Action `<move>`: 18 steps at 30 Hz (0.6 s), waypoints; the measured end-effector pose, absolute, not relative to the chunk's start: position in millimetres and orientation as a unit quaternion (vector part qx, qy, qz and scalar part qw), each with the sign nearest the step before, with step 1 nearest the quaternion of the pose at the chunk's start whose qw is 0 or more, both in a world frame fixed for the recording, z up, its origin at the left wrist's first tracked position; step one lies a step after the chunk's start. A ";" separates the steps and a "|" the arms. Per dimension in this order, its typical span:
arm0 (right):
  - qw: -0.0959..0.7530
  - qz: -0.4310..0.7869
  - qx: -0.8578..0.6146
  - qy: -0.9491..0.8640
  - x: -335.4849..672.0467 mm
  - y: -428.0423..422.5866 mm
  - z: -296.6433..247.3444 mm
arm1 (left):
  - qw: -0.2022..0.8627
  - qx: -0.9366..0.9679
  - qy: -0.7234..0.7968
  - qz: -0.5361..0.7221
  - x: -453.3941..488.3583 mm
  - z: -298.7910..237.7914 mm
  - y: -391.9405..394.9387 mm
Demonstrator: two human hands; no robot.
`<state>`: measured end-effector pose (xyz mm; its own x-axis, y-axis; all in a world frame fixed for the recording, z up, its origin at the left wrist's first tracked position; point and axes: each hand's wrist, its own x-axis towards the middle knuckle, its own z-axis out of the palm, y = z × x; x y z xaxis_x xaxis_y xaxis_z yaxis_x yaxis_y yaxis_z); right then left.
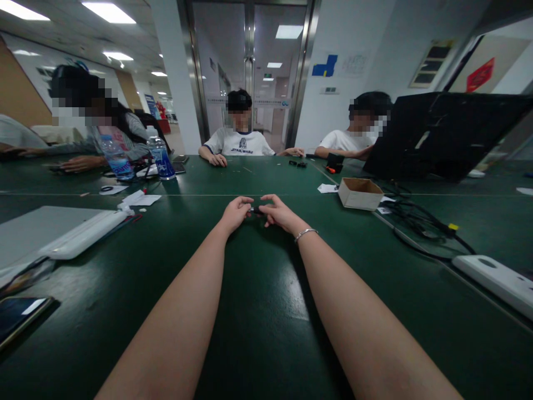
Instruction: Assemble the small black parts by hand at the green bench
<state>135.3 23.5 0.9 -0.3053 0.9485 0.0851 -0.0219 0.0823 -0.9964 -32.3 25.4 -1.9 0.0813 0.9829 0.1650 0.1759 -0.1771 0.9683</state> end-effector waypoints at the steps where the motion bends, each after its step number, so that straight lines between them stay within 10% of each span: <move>1: 0.448 0.546 -0.391 -0.590 135.1 23.6 0.7 | 0.421 0.602 0.484 0.475 -32.3 -2.0 25.4; 18: 0.437 0.566 -0.392 -0.579 135.1 21.7 3.6 | 0.422 0.599 0.475 0.487 -33.3 -2.8 25.8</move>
